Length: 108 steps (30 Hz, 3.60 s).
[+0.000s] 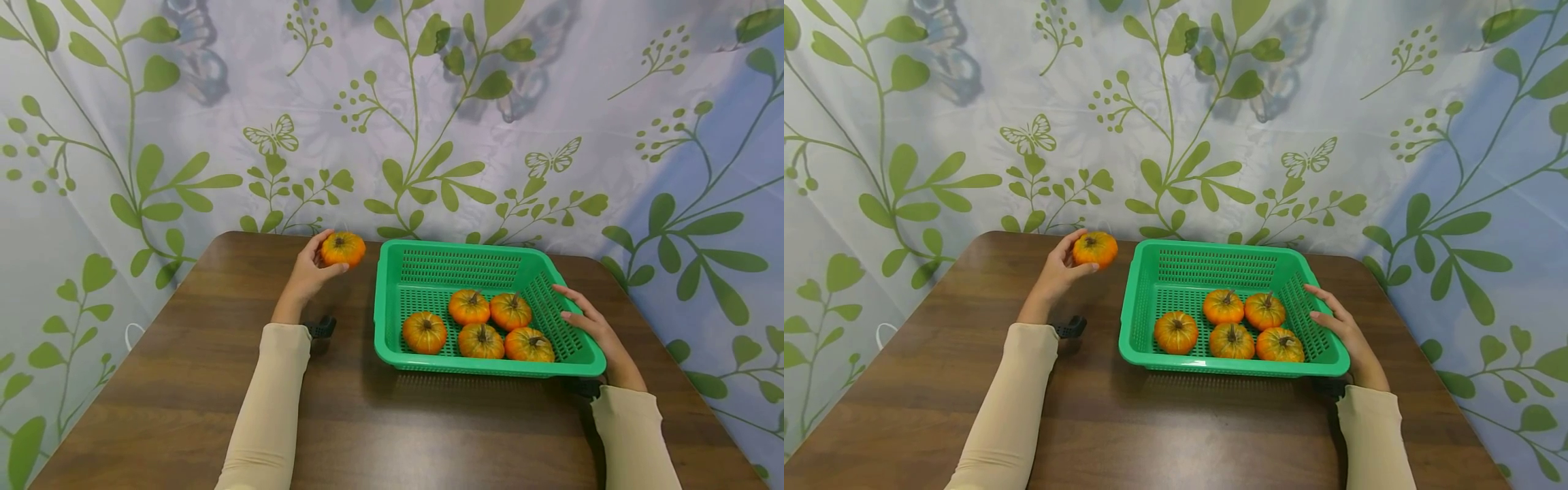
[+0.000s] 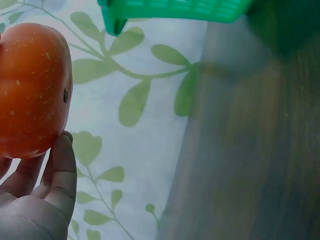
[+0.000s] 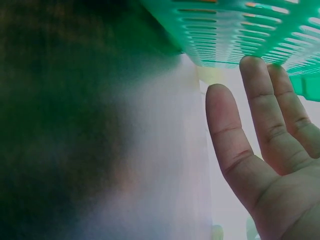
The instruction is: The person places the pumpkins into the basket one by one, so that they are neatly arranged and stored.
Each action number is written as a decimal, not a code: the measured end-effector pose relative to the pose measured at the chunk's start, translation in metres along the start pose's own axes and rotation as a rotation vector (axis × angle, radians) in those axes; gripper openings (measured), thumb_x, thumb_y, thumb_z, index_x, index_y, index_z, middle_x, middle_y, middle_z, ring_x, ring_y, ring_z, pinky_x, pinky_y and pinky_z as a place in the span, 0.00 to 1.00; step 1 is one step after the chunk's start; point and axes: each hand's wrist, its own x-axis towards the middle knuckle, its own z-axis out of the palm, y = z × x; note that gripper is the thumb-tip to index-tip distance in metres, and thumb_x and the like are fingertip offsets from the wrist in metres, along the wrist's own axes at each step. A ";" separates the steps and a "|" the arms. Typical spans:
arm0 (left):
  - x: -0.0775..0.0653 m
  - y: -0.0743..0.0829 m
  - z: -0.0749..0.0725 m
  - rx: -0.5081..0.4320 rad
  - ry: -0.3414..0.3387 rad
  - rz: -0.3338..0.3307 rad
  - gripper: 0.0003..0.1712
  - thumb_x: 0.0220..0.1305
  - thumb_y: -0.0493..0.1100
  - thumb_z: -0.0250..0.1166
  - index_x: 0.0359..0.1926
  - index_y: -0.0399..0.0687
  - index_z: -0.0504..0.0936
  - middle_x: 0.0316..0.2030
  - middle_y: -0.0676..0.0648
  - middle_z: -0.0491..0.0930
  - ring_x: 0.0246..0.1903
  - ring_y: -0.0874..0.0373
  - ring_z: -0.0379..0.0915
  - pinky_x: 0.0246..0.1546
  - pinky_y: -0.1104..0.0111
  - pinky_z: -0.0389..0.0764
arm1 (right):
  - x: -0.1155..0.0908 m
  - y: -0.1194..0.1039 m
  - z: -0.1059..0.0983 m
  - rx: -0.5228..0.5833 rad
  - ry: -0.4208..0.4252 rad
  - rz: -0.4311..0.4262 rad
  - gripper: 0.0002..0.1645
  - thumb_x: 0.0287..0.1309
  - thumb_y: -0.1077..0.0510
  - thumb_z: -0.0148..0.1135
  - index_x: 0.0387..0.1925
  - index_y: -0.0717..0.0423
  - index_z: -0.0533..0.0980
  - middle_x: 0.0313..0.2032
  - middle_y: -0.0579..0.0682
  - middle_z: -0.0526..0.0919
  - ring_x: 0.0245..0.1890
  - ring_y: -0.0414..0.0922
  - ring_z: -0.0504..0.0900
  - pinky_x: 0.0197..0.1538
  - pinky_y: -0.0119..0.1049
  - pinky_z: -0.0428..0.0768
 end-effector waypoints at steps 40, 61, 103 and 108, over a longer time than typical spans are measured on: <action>0.013 0.050 0.030 0.304 -0.240 0.113 0.49 0.63 0.35 0.78 0.81 0.39 0.65 0.72 0.36 0.72 0.62 0.40 0.73 0.63 0.46 0.80 | 0.003 0.001 -0.002 0.031 -0.004 0.017 0.35 0.83 0.66 0.41 0.79 0.32 0.66 0.67 0.32 0.67 0.57 0.31 0.81 0.50 0.28 0.85; 0.043 0.052 0.047 0.468 -0.511 0.164 0.49 0.60 0.40 0.82 0.78 0.38 0.69 0.66 0.37 0.77 0.60 0.43 0.78 0.61 0.49 0.83 | 0.000 0.001 0.001 0.048 0.017 0.030 0.34 0.83 0.65 0.42 0.78 0.31 0.67 0.67 0.34 0.66 0.54 0.34 0.83 0.49 0.30 0.86; 0.072 0.054 0.119 1.128 -0.880 0.140 0.46 0.63 0.53 0.82 0.77 0.44 0.74 0.71 0.44 0.78 0.69 0.48 0.74 0.71 0.58 0.75 | -0.001 0.000 0.001 0.108 -0.007 0.010 0.33 0.83 0.66 0.42 0.79 0.36 0.67 0.65 0.38 0.76 0.53 0.38 0.86 0.48 0.33 0.88; 0.073 0.051 0.125 1.154 -0.887 0.107 0.47 0.63 0.54 0.82 0.78 0.45 0.74 0.72 0.45 0.77 0.69 0.49 0.74 0.70 0.59 0.76 | -0.001 0.002 -0.001 0.108 -0.020 0.009 0.34 0.84 0.66 0.42 0.80 0.36 0.67 0.65 0.38 0.75 0.53 0.38 0.86 0.48 0.33 0.88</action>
